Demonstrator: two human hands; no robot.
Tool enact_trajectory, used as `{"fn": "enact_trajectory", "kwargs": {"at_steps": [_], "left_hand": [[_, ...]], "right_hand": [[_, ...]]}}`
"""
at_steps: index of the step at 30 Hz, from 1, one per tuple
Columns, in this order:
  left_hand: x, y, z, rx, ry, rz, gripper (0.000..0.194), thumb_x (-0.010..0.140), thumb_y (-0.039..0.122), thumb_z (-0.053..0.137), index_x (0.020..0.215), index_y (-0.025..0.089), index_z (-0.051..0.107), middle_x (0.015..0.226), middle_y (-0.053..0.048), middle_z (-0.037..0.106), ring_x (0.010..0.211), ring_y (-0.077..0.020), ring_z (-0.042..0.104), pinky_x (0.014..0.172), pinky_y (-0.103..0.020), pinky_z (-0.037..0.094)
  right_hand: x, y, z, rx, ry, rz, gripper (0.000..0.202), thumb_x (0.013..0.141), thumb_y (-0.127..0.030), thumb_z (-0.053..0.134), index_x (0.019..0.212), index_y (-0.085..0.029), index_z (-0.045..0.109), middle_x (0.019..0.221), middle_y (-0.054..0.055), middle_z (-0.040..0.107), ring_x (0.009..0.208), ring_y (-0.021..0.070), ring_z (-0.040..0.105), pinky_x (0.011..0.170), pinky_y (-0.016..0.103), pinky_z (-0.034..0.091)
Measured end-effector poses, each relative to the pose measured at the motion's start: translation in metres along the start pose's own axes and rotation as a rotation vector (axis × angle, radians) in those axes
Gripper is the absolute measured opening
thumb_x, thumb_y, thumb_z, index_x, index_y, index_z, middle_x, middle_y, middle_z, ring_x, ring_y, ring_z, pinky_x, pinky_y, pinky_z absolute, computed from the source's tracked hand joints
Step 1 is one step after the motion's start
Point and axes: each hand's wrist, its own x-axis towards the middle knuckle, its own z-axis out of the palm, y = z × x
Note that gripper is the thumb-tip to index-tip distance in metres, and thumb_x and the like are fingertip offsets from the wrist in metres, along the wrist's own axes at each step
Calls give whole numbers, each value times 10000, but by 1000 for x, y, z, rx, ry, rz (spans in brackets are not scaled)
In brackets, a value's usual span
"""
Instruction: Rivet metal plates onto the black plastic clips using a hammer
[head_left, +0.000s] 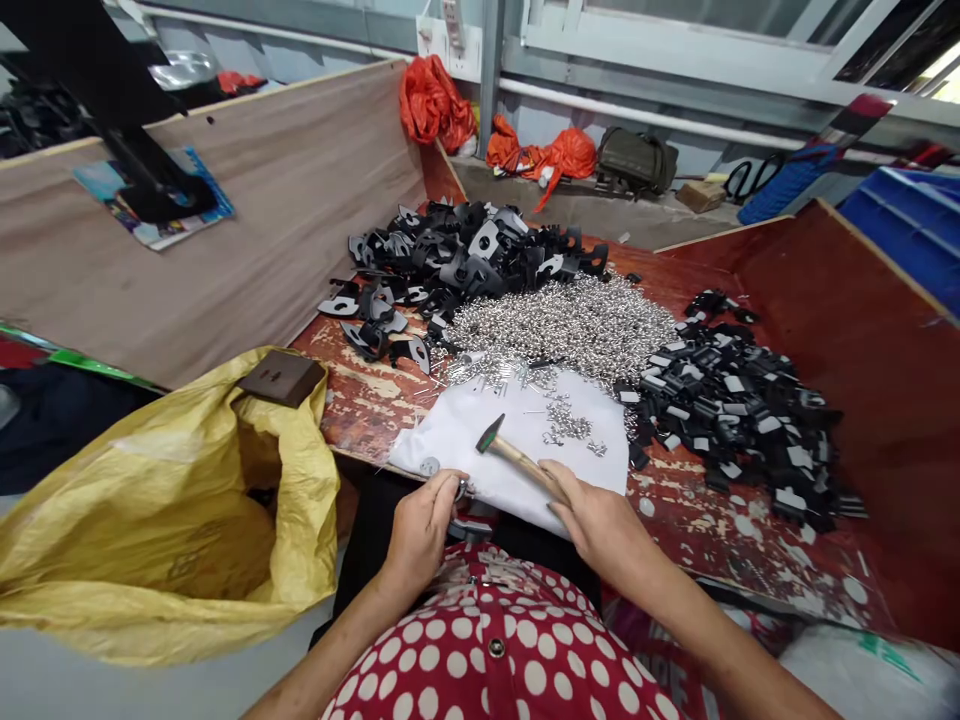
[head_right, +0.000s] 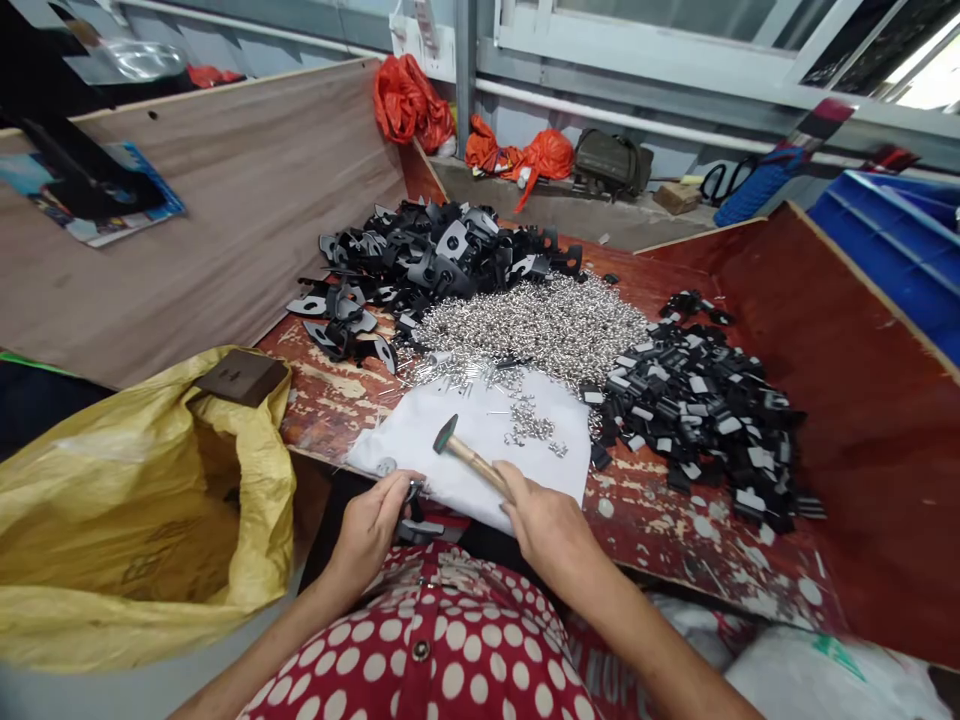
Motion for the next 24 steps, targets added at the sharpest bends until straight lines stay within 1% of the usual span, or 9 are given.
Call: {"fn": "enact_trajectory", "kwargs": {"at_steps": [3,6,10,15,18,20,21,23,24], "left_hand": [[1,-2,4,20,34,16,429,1016,447,373,952,214,727,653,33,553,642,-172,547,657,-274,387],[-1,-3,4,28,70,23,445,1025,432,343,901,210,708,644,36,534,636,-170,532,655,-275,378],[-1,-5,5,33,102,30,437,1026,429,337,792,211,636,629,38,509,613,-165,506,635,-276,367],[0,-10,10,39,115,29,446,1022,461,329,694,228,520,635,32,493,617,-164,485,619,-274,370],[2,-7,7,40,99,24,456,1015,479,326,668,233,491,602,34,481,588,-164,483,586,-270,380],[2,-2,-7,34,71,23,467,1008,497,340,682,226,534,606,22,535,587,-172,519,574,-269,401],[1,1,-20,49,82,28,465,1003,507,351,726,217,587,653,7,601,621,-181,563,592,-269,423],[-3,5,-60,160,192,37,451,987,526,376,933,207,691,868,-37,733,777,-213,659,686,-283,471],[-7,5,-86,279,304,34,455,970,541,396,1036,215,706,980,-54,761,863,-233,686,737,-299,484]], "right_hand": [[-15,-3,-12,90,168,-111,556,1041,-209,450,1575,-284,314,1072,63,739,806,189,710,669,284,526],[-24,-10,-11,123,255,-179,591,1055,-201,448,1612,-274,264,929,42,709,735,174,677,652,279,529],[-22,-17,2,29,140,-182,545,1063,-206,421,1595,-264,324,789,10,644,605,171,625,571,287,505],[-21,-18,7,79,129,-171,570,1070,-224,412,1618,-254,259,842,34,655,681,189,653,636,307,536],[-16,-17,11,133,31,-140,560,1065,-213,401,1607,-275,276,897,40,684,732,200,676,664,314,555],[-6,-16,15,192,4,-129,556,1056,-204,411,1596,-266,289,961,50,693,778,202,683,680,318,563],[0,-15,16,202,9,-125,543,1050,-200,423,1580,-256,319,990,58,689,801,204,679,691,321,566],[13,-14,20,158,55,-129,495,1025,-185,465,1517,-226,422,1031,82,668,862,222,659,732,347,570],[18,-13,23,111,85,-134,474,1005,-169,489,1477,-209,472,1044,96,656,894,240,642,757,371,569]]}}
